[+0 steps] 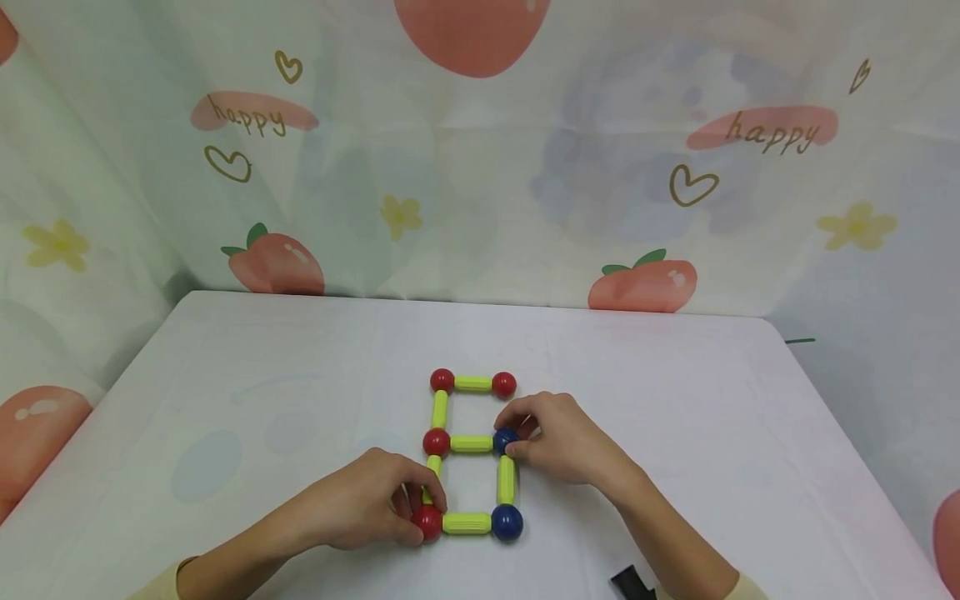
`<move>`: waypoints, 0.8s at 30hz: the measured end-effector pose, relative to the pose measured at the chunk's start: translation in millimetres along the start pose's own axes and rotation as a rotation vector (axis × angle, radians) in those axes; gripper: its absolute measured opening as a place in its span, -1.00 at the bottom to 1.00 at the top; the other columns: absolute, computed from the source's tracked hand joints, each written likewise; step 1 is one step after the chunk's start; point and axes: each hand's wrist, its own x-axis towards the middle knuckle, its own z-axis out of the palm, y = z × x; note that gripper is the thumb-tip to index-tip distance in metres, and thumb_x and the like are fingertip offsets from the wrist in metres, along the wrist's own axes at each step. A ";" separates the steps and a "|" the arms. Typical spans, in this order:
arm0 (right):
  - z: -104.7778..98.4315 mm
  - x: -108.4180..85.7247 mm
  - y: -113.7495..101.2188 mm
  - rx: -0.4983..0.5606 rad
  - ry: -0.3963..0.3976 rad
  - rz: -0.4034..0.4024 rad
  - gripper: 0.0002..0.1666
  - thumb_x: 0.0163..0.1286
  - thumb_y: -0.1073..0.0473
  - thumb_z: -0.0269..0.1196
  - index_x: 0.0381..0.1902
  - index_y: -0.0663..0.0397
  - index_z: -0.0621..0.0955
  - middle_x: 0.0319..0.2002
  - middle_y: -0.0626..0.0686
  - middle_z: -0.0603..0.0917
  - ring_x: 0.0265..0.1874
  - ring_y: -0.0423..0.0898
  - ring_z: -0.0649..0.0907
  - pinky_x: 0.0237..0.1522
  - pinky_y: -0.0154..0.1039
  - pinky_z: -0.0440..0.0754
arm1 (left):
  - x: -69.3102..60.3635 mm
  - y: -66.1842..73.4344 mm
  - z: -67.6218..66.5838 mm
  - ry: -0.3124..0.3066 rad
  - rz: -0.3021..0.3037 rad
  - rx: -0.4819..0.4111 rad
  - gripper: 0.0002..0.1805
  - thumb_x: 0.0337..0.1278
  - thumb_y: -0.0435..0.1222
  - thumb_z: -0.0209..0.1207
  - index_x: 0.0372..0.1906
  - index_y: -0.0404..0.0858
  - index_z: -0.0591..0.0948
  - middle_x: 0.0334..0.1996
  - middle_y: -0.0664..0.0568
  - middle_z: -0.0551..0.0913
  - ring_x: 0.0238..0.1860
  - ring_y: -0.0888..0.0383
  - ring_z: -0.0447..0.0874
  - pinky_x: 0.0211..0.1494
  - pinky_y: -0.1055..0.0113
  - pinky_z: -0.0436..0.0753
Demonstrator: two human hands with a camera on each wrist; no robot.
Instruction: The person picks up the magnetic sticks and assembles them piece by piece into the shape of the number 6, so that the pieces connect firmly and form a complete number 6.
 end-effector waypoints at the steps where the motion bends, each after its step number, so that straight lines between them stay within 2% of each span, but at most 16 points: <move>1: 0.0 0.3 -1.0 -0.001 0.004 0.006 -0.71 0.31 0.27 0.46 -0.02 -0.01 0.76 -0.15 -0.12 0.76 -0.17 -0.17 0.69 -0.04 -0.17 0.75 | 0.1 0.1 -0.2 0.003 -0.003 0.000 -0.73 -0.02 -0.40 0.54 -0.22 -0.03 0.78 -0.44 0.18 0.64 -0.36 0.23 0.59 -0.30 0.44 0.64; 8: 0.6 7.6 -6.8 -0.006 0.031 0.028 -0.70 0.30 0.28 0.46 0.00 0.01 0.77 -0.14 -0.07 0.77 -0.15 -0.13 0.70 -0.05 -0.12 0.76 | 1.9 -0.7 -1.9 0.053 -0.023 0.009 -0.71 0.02 -0.38 0.53 -0.14 -0.04 0.81 -0.41 0.19 0.66 -0.33 0.21 0.60 -0.27 0.42 0.67; 15: -2.6 25.8 -5.3 -0.030 0.047 0.042 -0.70 0.32 0.29 0.44 0.02 0.06 0.76 -0.13 -0.02 0.77 -0.13 -0.08 0.71 -0.05 -0.12 0.76 | 6.8 -4.0 -7.4 0.132 0.006 0.068 -0.69 0.04 -0.34 0.53 -0.06 -0.08 0.80 -0.37 0.19 0.67 -0.30 0.19 0.58 -0.25 0.41 0.66; 24: -6.5 42.7 -2.7 -0.064 0.054 0.060 -0.68 0.34 0.29 0.42 0.06 0.08 0.76 -0.11 0.02 0.77 -0.11 -0.05 0.70 -0.03 -0.11 0.75 | 13.0 -5.4 -15.3 0.192 -0.018 0.077 -0.65 0.06 -0.34 0.52 -0.01 -0.10 0.80 -0.30 0.13 0.69 -0.23 0.16 0.59 -0.19 0.34 0.72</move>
